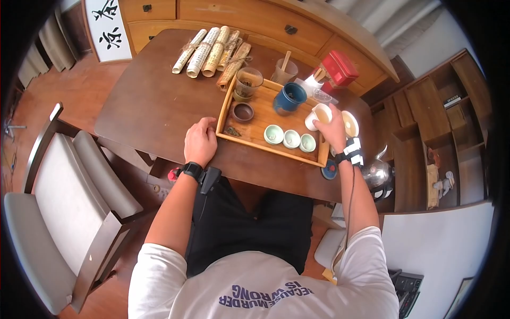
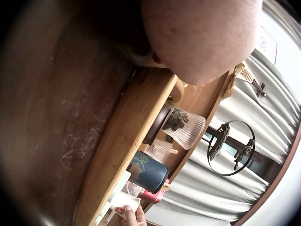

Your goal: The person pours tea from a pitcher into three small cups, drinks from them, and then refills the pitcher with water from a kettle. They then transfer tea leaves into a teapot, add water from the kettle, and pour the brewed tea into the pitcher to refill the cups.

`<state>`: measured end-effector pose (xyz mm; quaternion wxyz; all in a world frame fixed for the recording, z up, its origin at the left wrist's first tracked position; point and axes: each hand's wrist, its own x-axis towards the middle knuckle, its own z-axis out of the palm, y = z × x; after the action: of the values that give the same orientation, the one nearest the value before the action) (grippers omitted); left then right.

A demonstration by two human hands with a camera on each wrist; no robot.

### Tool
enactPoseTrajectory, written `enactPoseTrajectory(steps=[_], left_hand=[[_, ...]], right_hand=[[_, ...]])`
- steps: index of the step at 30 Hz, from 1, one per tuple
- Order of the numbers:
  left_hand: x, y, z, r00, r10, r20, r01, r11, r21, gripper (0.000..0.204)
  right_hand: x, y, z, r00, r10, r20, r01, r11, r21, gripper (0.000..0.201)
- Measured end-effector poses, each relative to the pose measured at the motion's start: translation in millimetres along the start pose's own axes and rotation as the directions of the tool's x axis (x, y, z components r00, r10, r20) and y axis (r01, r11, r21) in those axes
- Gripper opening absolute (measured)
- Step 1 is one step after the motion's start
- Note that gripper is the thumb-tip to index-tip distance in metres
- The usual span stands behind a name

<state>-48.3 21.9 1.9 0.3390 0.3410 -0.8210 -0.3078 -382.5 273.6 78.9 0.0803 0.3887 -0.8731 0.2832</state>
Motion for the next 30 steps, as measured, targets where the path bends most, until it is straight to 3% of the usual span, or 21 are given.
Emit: enactPoseTrajectory(steps=[6,30], left_hand=[[0,0,0,1.000,-0.016,0.017,0.016,1.000,0.009,0.022],[0,-3,3,1.000,-0.002,0.019,0.002,1.000,0.012,0.024]], right_hand=[[-11,-5,-19,0.990,0.001,0.142,-0.016,0.995,0.102,0.090],[-26,-23,-65,0.929,-0.238,0.284,0.237,0.971,0.038,0.084]])
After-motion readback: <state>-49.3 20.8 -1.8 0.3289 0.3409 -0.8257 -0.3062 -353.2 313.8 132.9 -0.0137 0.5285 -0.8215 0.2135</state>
